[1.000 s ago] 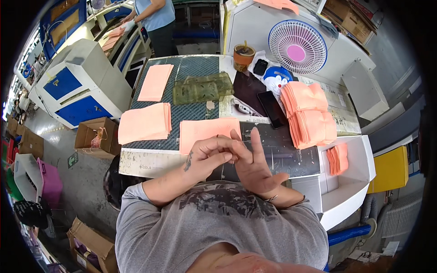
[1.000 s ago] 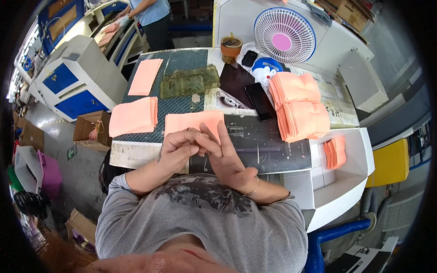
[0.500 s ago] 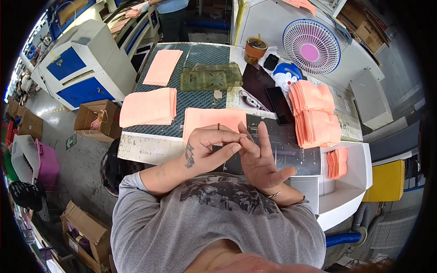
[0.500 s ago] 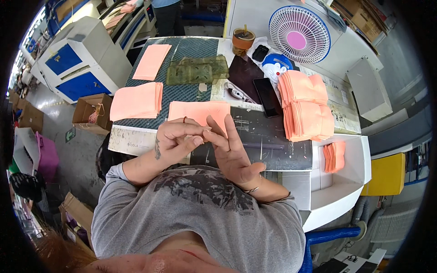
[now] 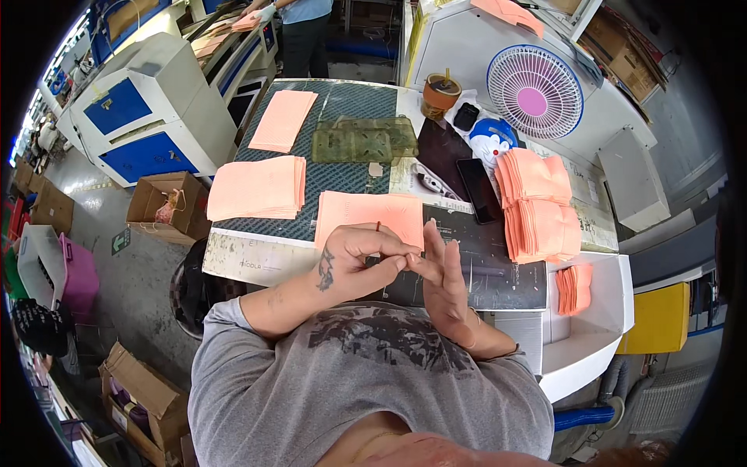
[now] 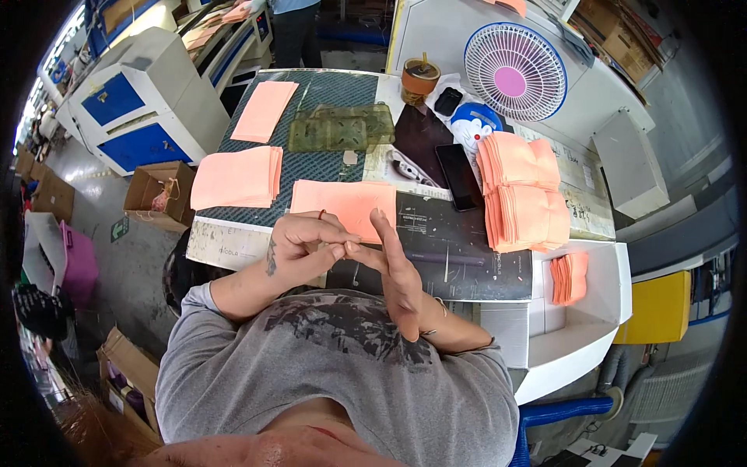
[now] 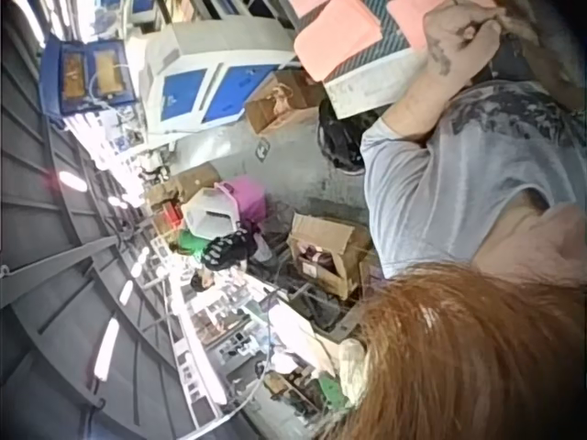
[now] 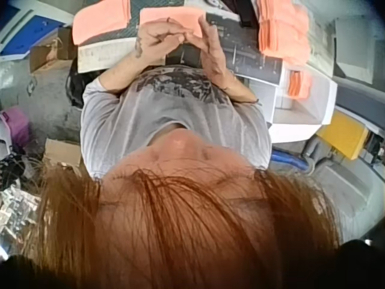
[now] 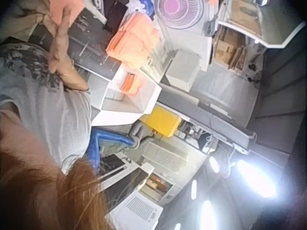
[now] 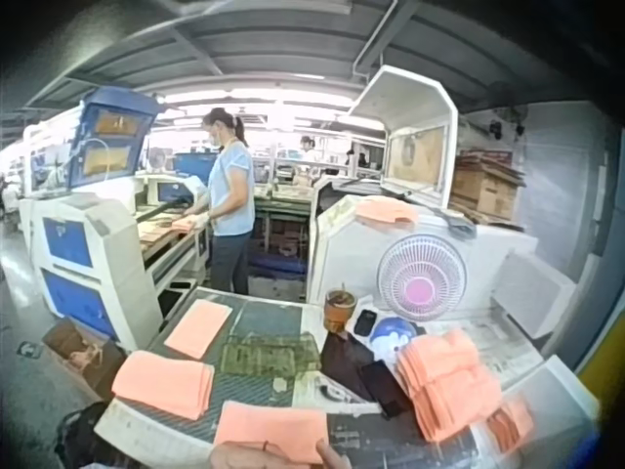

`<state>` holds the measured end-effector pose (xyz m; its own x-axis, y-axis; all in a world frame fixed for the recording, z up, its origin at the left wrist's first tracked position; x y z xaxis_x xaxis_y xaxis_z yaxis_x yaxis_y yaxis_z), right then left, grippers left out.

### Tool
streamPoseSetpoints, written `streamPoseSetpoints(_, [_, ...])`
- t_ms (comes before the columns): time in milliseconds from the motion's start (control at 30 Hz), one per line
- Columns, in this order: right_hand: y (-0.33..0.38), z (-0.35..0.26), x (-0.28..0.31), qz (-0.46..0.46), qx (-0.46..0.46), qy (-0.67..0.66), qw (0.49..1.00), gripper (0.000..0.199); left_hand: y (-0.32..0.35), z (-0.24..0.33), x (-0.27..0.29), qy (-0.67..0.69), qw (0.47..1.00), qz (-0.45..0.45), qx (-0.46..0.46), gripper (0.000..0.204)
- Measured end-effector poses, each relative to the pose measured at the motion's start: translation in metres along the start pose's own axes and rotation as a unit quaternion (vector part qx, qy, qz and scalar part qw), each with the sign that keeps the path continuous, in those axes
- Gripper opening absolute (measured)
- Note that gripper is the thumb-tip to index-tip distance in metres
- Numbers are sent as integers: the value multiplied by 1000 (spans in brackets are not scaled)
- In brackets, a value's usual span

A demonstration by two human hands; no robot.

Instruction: The person repeatedly folds fabric sheets around a rectangular template by hand, presses the edges down, removes the template, and stacks the folded fabric pieces on the table.

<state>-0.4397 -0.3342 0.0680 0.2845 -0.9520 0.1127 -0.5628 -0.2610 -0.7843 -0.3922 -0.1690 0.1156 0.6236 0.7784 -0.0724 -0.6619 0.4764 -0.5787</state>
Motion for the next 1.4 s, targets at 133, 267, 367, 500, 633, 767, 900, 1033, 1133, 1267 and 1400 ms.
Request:
streamPoseSetpoints(133, [0,4,-1,1,2,-7,1000,117,0,-4,1,5,1000,3,2,26])
streamPoseSetpoints(267, [2,8,-1,8,1,-42,999,117,0,-5,1,4,1000,12,8,25])
streamPoseSetpoints(367, [3,10,-2,14,-13,-74,997,117,1,-3,0,10,999,36,30,21])
streamPoseSetpoints(500, [2,11,-5,23,-14,-144,989,118,2,-5,2,-6,999,36,41,22])
streamPoseSetpoints(633, [-1,8,-5,42,-20,-164,985,119,0,-5,6,-53,997,49,20,21])
streamPoseSetpoints(767, [-1,8,-4,55,-26,-157,986,119,0,1,9,-112,992,54,-11,21])
streamPoseSetpoints(900, [0,9,-5,46,-29,-141,989,120,0,11,9,-159,986,36,-37,22])
streamPoseSetpoints(1033, [-1,8,-6,42,-31,-122,991,120,2,17,9,-220,973,33,-54,20])
streamPoseSetpoints(1133, [0,11,-5,26,-21,-97,995,120,3,19,11,-249,966,34,-60,20])
streamPoseSetpoints(1267, [1,14,-3,13,-13,-65,998,119,3,19,10,-288,954,37,-78,20])
streamPoseSetpoints(1400, [3,15,5,23,-15,-35,999,118,-5,14,6,-317,941,36,-113,20])
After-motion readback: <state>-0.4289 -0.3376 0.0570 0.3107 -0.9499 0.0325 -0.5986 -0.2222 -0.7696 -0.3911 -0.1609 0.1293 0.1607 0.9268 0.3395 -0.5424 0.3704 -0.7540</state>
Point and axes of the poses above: each hand's wrist, its own y-axis away from the middle knuckle, its own x-axis out of the back of the hand, z = x × y, the point moved 1 cm from there along -y, towards the middle knuckle, and after that the axes turned 4 degrees about y, right-handed, at the moved point
